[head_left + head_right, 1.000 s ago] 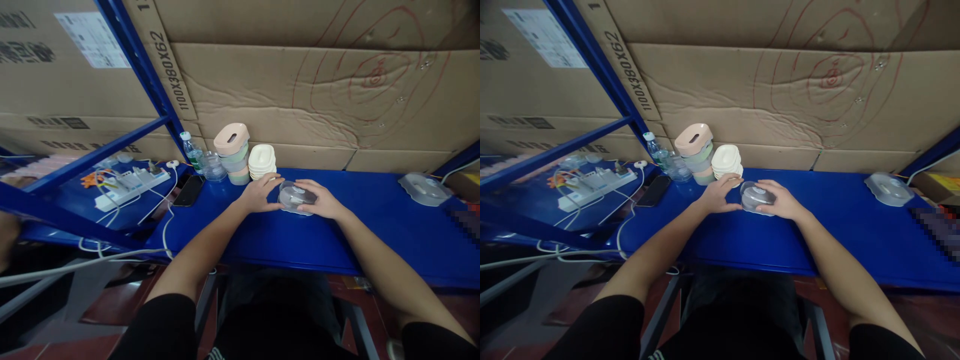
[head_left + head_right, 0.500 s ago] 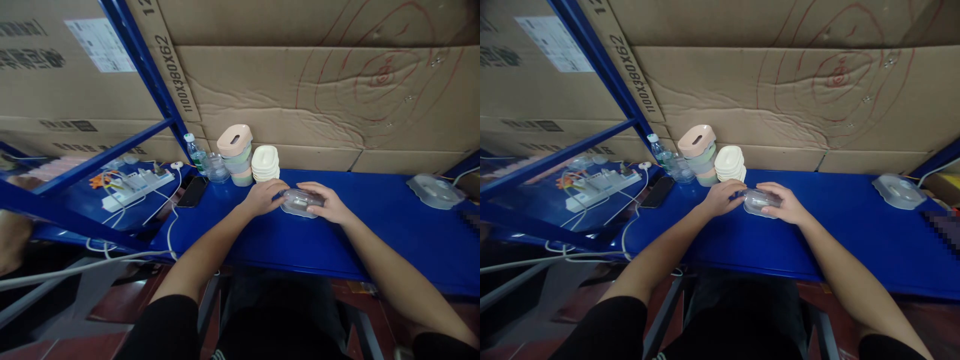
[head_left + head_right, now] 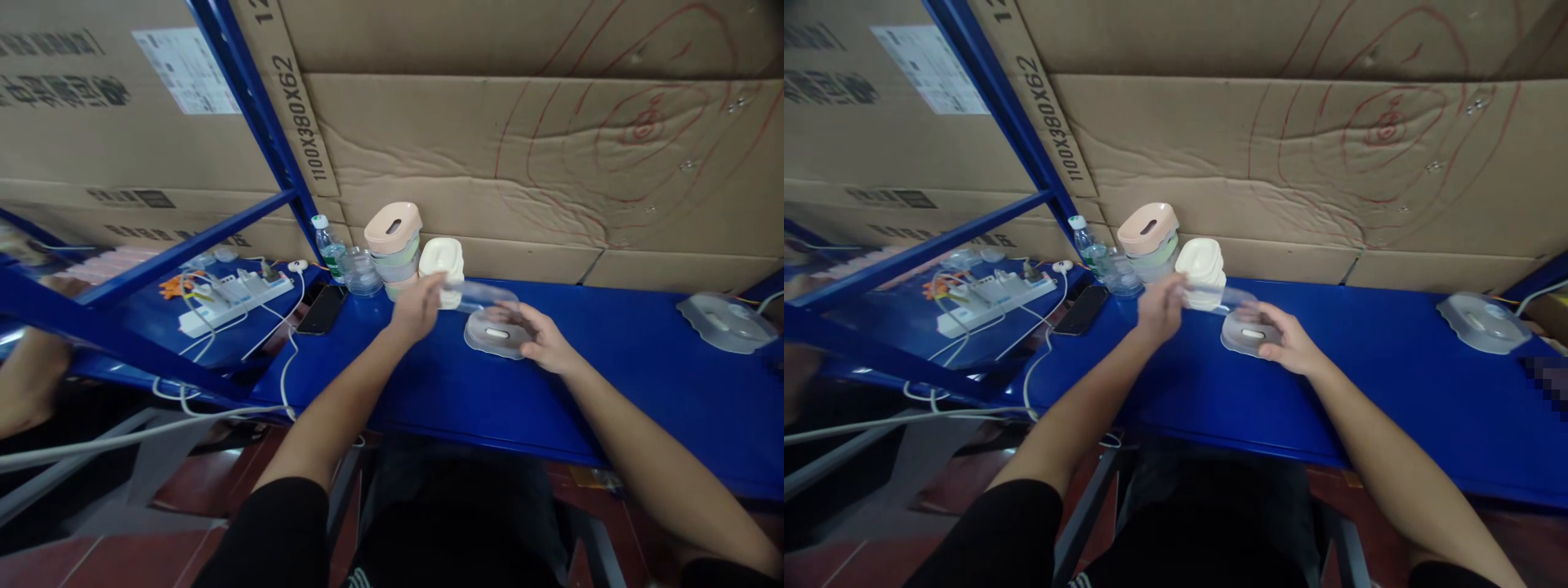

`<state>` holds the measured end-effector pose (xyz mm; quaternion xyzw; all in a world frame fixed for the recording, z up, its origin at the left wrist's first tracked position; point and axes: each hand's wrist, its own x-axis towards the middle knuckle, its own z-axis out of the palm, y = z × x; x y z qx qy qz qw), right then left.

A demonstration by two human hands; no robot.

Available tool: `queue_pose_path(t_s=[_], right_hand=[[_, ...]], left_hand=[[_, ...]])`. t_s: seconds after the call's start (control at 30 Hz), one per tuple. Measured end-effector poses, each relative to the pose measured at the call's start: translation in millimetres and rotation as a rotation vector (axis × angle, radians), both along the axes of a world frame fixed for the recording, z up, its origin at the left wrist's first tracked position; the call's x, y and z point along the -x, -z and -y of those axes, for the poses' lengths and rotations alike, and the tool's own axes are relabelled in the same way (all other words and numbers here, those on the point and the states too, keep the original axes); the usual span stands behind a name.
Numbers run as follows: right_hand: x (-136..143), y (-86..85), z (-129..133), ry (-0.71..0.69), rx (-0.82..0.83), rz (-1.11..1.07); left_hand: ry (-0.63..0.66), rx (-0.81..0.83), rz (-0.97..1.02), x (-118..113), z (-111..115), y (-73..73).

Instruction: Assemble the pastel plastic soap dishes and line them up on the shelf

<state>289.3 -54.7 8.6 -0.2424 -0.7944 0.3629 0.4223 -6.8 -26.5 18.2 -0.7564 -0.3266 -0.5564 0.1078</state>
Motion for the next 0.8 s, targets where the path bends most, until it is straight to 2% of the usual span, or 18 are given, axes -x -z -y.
queue_pose_path(t_s=[0.07,0.17,0.23,0.3,0.4,0.5,0.63,0.7,0.8], right_hand=[[-2.8,2.3,-2.8,0.102,-0.030,0.025],[-8.1,3.8,-7.4,0.245,-0.053,0.037],[-10.8,5.1,-10.8,0.295,-0.061,0.026],[-12.6,7.3,-14.0,0.326,-0.071,0.025],[-14.5,12.1,-18.3,0.351,-0.076,0.052],[-16.4,16.8,-21.3,0.358,-0.076,0.081],[-17.4,17.5,-21.6,0.365,-0.081,0.110],[-17.5,13.8,-19.7,0.389,-0.103,0.149],[-19.5,4.9,-16.3,0.445,-0.157,0.279]], left_hand=[[-0.213,-0.059,0.328,23.2,-11.3,-11.4],[-0.374,-0.112,0.683,69.2,-33.4,-25.1],[-0.504,-0.079,0.774,99.8,-48.6,-26.6],[-0.576,0.019,0.805,122.7,-61.1,-22.5],[-0.525,0.176,0.961,134.0,-71.4,-14.3],[-0.386,0.288,1.117,124.5,-72.2,-12.6],[-0.220,0.378,1.168,111.9,-69.5,-16.7],[-0.216,0.394,1.199,112.6,-70.7,-17.1],[-0.296,0.361,1.241,119.7,-75.7,-14.8]])
